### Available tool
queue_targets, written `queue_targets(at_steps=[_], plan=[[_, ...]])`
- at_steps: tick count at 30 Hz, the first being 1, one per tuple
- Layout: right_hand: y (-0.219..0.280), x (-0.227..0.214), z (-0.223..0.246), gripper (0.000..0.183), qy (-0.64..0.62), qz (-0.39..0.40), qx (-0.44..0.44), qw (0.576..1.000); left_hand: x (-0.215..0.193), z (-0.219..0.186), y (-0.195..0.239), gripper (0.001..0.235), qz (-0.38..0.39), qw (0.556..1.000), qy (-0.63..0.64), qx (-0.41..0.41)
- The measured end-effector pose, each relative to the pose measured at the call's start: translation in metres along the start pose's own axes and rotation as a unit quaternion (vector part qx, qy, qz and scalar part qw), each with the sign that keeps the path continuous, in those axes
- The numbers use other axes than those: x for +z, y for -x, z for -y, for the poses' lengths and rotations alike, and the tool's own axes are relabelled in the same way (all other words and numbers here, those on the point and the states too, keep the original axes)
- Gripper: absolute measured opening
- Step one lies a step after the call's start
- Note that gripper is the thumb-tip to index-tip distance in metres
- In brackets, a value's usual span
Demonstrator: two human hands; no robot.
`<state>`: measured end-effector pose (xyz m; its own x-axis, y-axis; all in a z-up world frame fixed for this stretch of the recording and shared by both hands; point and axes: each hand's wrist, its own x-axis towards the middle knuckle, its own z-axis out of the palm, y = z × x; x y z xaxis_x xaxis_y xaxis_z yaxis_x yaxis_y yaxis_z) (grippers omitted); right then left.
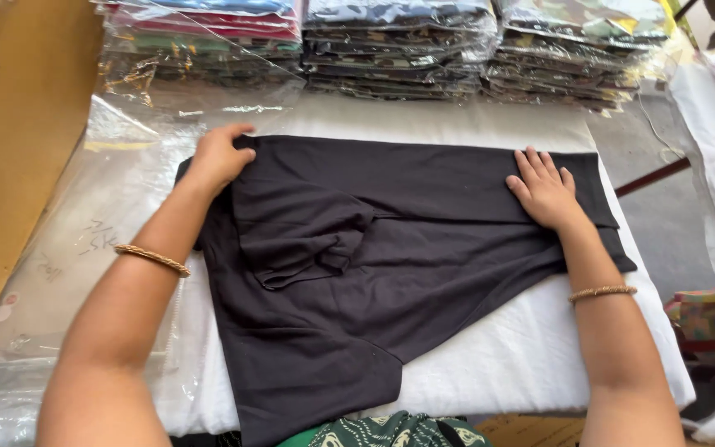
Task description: The person folds a black shirt on a white table, places it into a clear plastic bag, and seals it. They repeat this process with another black shirt, folding it neatly before packaging it. Finally, they place a blue shirt into a plastic bag.
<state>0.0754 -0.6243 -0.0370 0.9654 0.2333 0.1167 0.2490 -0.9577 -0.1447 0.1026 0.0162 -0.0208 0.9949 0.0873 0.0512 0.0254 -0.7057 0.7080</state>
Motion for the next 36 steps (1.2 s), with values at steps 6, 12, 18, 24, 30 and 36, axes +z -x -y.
queue_targets(at_steps=[6, 12, 18, 24, 30, 36], plan=[[0.004, -0.007, -0.021, 0.068, 0.050, 0.061, 0.155, 0.985, 0.005, 0.018, 0.006, 0.058, -0.014, 0.998, 0.041, 0.053], [0.011, -0.010, -0.024, 0.067, 0.021, 0.037, 0.203, 0.978, 0.017, 0.010, 0.015, 0.056, -0.072, 0.992, -0.049, 0.086], [0.035, -0.023, 0.024, 0.054, 0.128, -0.108, 0.121, 0.978, -0.016, -0.054, 0.076, 0.050, -0.178, 0.943, -0.233, 0.161], [0.067, -0.093, 0.215, 0.020, -0.098, -0.123, -0.189, 0.969, -0.042, -0.100, 0.174, 0.025, 0.197, 0.911, -0.138, 0.335], [0.053, -0.080, 0.332, 0.043, -0.058, -0.077, -0.478, 0.873, -0.047, -0.085, 0.183, 0.055, 0.218, 0.878, -0.222, 0.364], [0.032, -0.036, 0.333, 0.026, -0.137, -0.027, -0.454, 0.880, -0.040, -0.060, 0.185, 0.044, 0.222, 0.884, -0.184, 0.368]])
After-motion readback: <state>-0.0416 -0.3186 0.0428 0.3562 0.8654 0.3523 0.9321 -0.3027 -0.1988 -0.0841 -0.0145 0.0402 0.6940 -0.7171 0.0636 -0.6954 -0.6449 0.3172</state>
